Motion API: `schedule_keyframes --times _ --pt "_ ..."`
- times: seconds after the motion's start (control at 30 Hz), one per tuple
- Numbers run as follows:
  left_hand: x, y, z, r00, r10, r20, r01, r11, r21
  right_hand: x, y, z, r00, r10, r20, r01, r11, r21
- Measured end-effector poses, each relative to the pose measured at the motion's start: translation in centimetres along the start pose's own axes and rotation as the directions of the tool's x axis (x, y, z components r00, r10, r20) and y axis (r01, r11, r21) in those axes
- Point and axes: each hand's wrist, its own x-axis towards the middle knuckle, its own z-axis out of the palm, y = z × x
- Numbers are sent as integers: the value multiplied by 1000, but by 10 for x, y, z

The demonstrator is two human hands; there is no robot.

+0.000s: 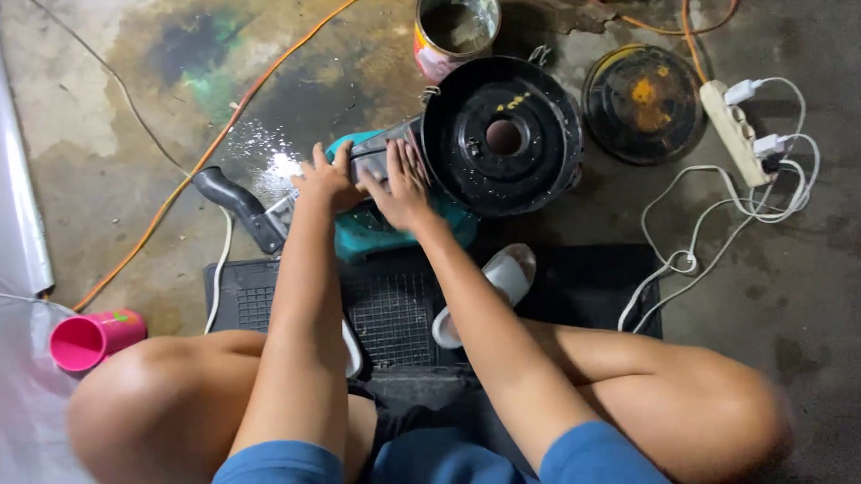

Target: Manually cleaning motorcycle components on the floor using water and scrubbing motions.

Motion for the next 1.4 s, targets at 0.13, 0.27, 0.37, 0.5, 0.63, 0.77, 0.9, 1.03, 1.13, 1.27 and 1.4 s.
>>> schedule_keyframes --times 0.13,0.27,0.37,0.5,0.63,0.77,0.9,1.03,1.13,1.27,1.4 --pt "-39 20 -55 990 -2 141 12 997 -74 -43 -9 -11 999 -33 11 33 999 -6" --pt "15 -3 -4 990 -14 142 16 1000 -13 -21 0 0 999 -36 -11 36 998 -52" --pt "39 -11 5 994 54 90 -56 998 16 26 0 -3 999 -37 2 37 999 -40" --pt "0 -13 -17 976 199 -83 -209 969 -134 35 1 7 985 -103 -137 95 994 -61" --pt "-21 1 -27 958 142 -248 -199 954 -223 -21 4 11 904 -271 -332 209 955 -212" --pt "-22 3 -15 887 115 -447 -217 958 -185 -19 7 14 963 -194 -185 178 979 -102" --pt "-16 3 -1 797 113 -594 -248 957 -151 41 4 20 917 -228 -326 188 970 -152" --pt "-14 1 8 762 117 -637 -248 961 -121 12 -4 8 977 -91 -193 89 996 -19" --pt "-14 1 -5 767 106 -633 -254 956 -148 -31 3 5 887 -316 -335 287 948 -134" --pt "-18 1 2 765 152 -626 -258 962 -82 -70 29 9 932 -244 -267 288 948 138" --pt "-23 5 -9 737 143 -661 -275 956 -100 -61 21 4 952 -247 -183 253 968 9"
